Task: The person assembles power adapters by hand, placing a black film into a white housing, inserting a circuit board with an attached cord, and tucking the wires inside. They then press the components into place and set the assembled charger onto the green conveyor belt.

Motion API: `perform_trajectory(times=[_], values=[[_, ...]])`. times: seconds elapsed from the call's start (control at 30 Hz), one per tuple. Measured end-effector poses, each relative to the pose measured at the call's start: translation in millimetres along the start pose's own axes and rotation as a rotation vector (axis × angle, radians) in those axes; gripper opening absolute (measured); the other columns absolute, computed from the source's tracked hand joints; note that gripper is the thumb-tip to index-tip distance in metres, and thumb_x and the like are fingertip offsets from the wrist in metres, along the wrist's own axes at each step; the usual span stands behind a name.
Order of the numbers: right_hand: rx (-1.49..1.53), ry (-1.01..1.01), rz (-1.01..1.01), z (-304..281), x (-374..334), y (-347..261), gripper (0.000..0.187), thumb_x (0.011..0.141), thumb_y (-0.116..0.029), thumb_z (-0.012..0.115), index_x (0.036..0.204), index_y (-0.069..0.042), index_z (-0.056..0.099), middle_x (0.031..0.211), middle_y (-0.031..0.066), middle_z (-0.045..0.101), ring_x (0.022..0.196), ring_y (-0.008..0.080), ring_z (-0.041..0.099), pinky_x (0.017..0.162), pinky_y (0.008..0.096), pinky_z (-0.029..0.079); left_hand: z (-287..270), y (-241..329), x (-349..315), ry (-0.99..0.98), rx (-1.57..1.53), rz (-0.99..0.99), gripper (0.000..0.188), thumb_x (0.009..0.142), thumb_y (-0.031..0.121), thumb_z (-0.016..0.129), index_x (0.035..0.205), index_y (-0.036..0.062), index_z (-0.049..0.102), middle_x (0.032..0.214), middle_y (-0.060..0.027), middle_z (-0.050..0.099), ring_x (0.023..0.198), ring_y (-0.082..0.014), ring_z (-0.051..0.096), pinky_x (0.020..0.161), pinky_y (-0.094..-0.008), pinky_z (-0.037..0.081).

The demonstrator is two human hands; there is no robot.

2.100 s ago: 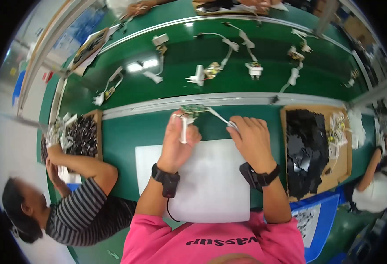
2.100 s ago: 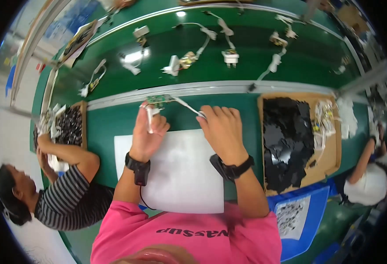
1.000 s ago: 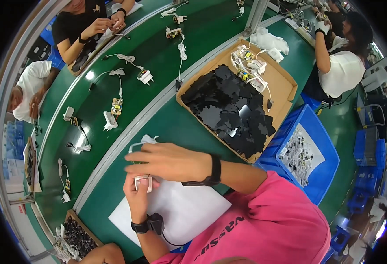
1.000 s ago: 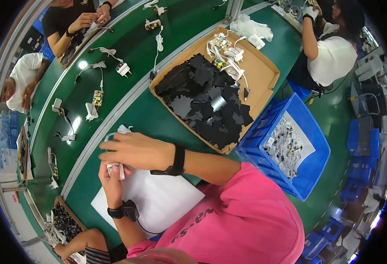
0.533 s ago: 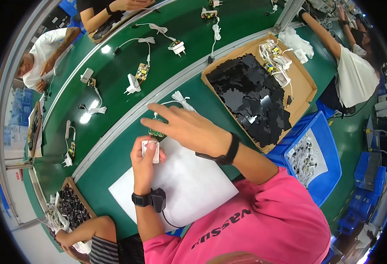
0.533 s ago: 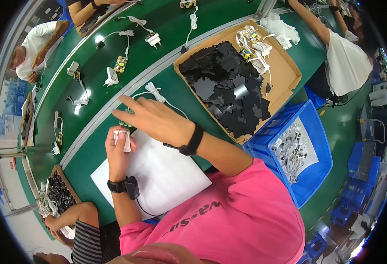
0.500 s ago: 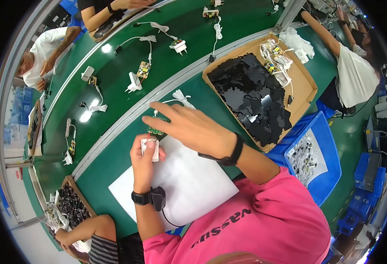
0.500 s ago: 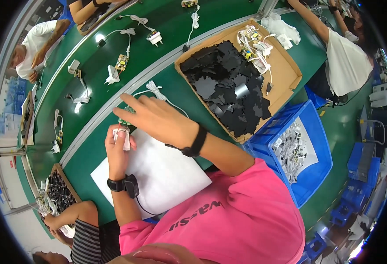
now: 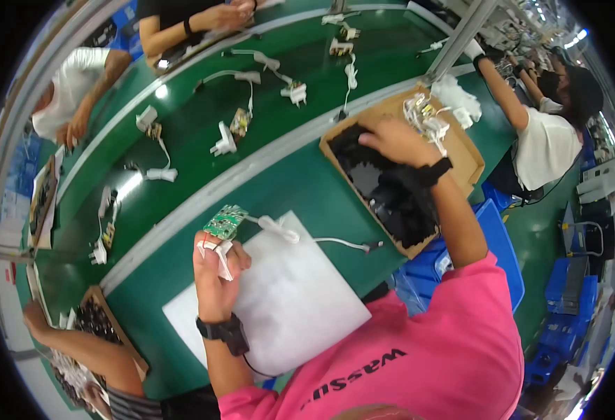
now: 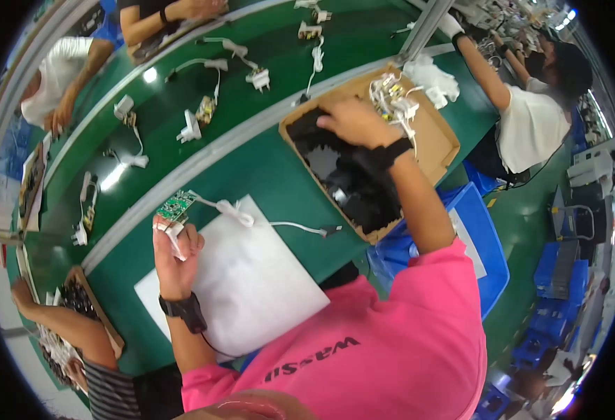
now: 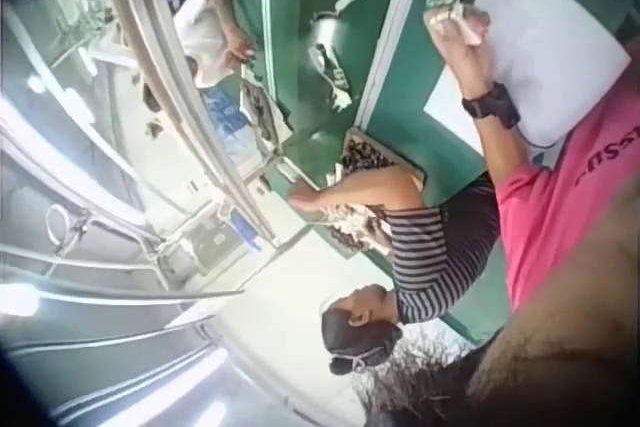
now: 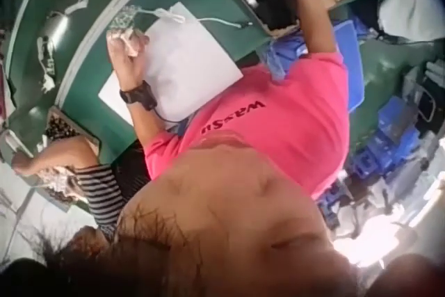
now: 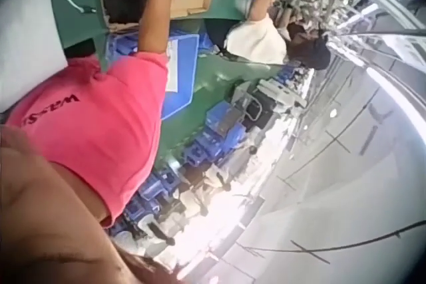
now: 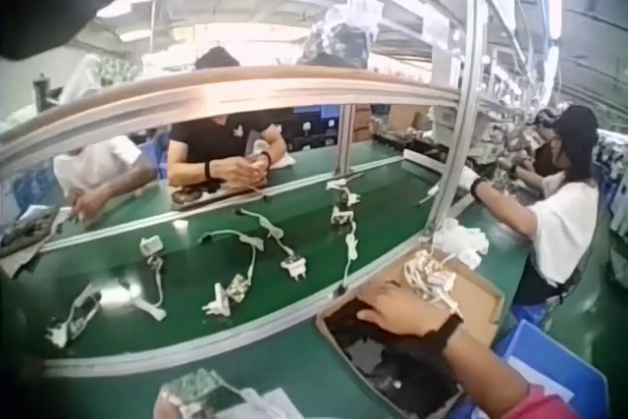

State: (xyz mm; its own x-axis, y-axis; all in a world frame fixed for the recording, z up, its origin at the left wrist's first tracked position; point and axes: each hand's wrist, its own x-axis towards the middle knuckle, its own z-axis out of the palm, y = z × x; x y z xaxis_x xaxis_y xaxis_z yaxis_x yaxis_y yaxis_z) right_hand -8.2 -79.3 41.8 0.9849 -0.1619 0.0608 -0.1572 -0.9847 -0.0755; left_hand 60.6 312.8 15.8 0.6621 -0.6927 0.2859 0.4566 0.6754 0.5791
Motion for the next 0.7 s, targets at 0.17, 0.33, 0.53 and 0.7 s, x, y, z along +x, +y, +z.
perform_trajectory(times=[0.17, 0.33, 0.53, 0.7], values=[[-0.024, 0.276, -0.151, -4, -11, -21, 0.025, 0.087, -0.024, 0.060, 0.103, -0.004, 0.062, 0.094, 0.0143, 0.063, 0.093, 0.0364, 0.057, 0.082, 0.0438, 0.046, -3, 7, -2, 0.493, 0.480, -0.065, 0.019, 0.098, 0.026, 0.051, 0.101, 0.0072, 0.051, 0.070, -0.0037, 0.056, 0.065, -0.0121, 0.053, 0.064, -0.0265, 0.041], [-0.034, 0.129, -0.076, -18, -12, -32, 0.024, 0.085, -0.025, 0.064, 0.099, -0.005, 0.062, 0.094, 0.0118, 0.062, 0.095, 0.0330, 0.057, 0.082, 0.0431, 0.045, 4, 9, 0, 0.453, 0.577, -0.094, 0.017, 0.098, 0.024, 0.051, 0.103, 0.0082, 0.051, 0.074, -0.0012, 0.055, 0.067, -0.0114, 0.054, 0.065, -0.0256, 0.041], [0.070, 0.144, -0.148, -23, -13, -44, 0.019, 0.084, -0.021, 0.063, 0.093, -0.005, 0.062, 0.095, 0.0117, 0.063, 0.093, 0.0319, 0.059, 0.079, 0.0426, 0.047, 4, 15, -3, 0.471, 0.594, -0.107, 0.016, 0.098, 0.023, 0.051, 0.102, 0.0079, 0.051, 0.074, -0.0021, 0.055, 0.068, -0.0120, 0.055, 0.066, -0.0254, 0.042], [-0.111, 0.215, -0.254, -20, -11, -44, 0.012, 0.084, -0.013, 0.059, 0.094, -0.006, 0.062, 0.091, 0.0129, 0.064, 0.087, 0.0326, 0.061, 0.074, 0.0424, 0.048, 5, 17, -2, 0.464, 0.625, -0.070, 0.017, 0.097, 0.023, 0.052, 0.102, 0.0062, 0.051, 0.074, -0.0039, 0.056, 0.069, -0.0120, 0.057, 0.066, -0.0266, 0.044]])
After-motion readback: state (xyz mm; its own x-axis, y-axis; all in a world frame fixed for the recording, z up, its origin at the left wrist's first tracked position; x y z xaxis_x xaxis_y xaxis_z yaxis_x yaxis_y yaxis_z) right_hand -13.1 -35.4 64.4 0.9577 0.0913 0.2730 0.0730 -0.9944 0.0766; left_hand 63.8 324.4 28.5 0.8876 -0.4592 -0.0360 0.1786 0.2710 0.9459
